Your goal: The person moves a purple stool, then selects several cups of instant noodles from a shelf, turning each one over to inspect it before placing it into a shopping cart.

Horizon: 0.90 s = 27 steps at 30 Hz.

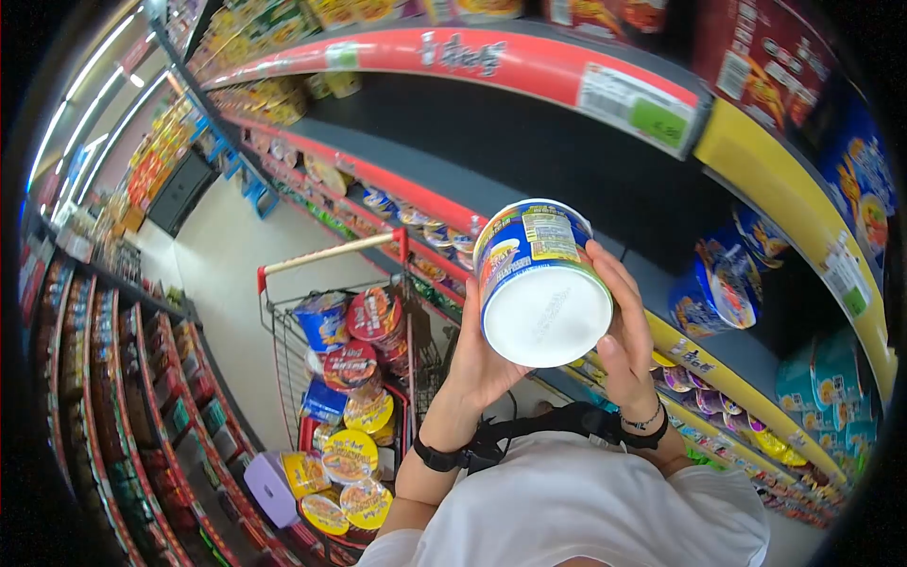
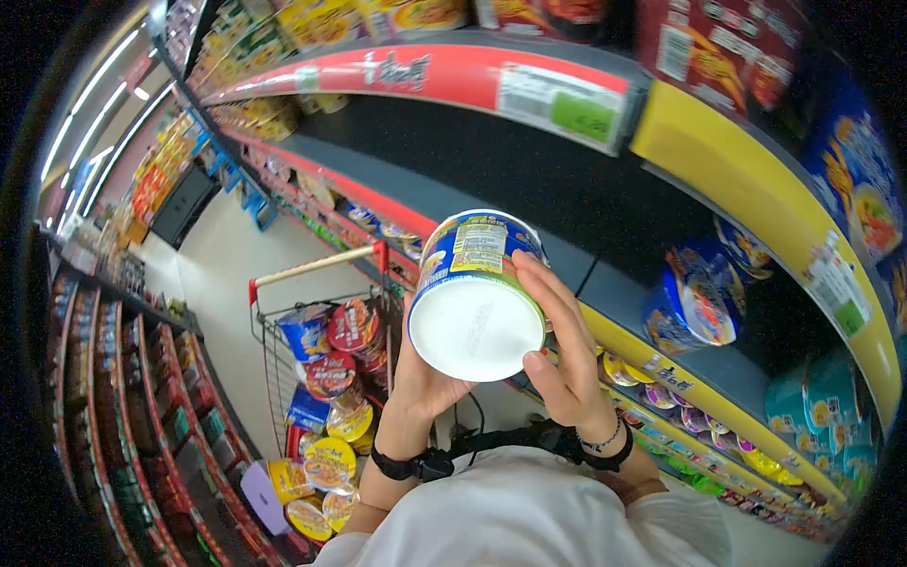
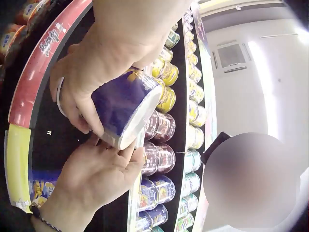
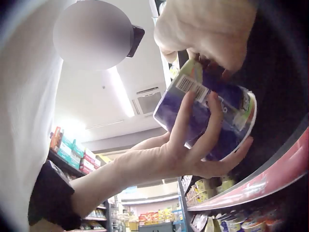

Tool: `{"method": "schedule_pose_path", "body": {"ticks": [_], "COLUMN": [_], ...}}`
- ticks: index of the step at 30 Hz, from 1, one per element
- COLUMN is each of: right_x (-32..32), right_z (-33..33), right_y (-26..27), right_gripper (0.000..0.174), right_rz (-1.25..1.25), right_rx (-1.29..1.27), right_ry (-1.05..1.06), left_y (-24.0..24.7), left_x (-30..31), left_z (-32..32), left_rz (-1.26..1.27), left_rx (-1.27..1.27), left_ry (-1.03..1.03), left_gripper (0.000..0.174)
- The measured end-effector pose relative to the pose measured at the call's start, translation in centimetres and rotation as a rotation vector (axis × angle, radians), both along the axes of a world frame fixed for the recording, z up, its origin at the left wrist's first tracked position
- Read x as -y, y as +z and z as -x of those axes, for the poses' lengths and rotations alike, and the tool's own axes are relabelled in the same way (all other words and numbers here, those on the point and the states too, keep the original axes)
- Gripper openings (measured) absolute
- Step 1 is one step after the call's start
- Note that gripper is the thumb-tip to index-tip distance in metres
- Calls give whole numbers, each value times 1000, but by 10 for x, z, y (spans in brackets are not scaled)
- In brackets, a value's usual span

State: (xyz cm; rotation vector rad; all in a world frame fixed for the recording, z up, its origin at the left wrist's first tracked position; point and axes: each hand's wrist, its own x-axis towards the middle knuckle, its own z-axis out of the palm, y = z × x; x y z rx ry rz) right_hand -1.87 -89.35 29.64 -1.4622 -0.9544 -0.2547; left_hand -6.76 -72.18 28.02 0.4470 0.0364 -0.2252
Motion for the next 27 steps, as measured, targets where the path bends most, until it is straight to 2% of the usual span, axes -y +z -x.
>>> {"method": "schedule_pose_path", "body": {"ticks": [4, 6, 7, 9, 10, 12, 13, 14, 16, 18, 21, 23, 27], "right_x": [-31, -44, -49, -57, -63, -72, -74, -79, -91, -98, -97, -93, -92], "right_z": [1, 2, 2, 2, 4, 10, 11, 15, 25, 23, 6, -9, -7], "right_y": [-4, -6, -6, -5, -3, 3, 4, 6, 9, 5, 6, 7, 12], "right_gripper": [64, 75, 75, 97, 97, 113, 122, 122, 131, 130, 122, 117, 105], "right_rz": [-18, 0, -2, 84, 80, 115, 215, 213, 308, 274, 183, 152, 189], "right_rx": [8, 24, 23, 156, 154, 129, 127, 126, 139, 116, 239, 346, 320], "right_ry": [63, 40, 54, -66, -60, -143, -148, -147, -228, -253, -232, 13, 49], "left_y": [0, -1, -4, -6, -6, -7, -10, -11, -12, -15, -21, -18, -17], "left_x": [-17, -24, -27, -31, -31, -32, -33, -35, -37, -38, -45, -49, -52], "left_z": [11, 16, 17, 19, 20, 20, 20, 21, 24, 28, 28, 28, 29], "left_rz": [16, 9, 27, 41, 57, 70, 85, 100, 93, -65, 4, 63, 75], "left_rx": [0, 5, 6, 2, 24, 43, 47, 51, 7, -57, 63, 119, 111], "left_ry": [60, 86, 96, 114, 178, 243, 300, 356, 368, 431, 332, 286, 242], "left_gripper": [81, 81, 81, 81, 80, 79, 79, 79, 80, 79, 90, 95, 103]}}
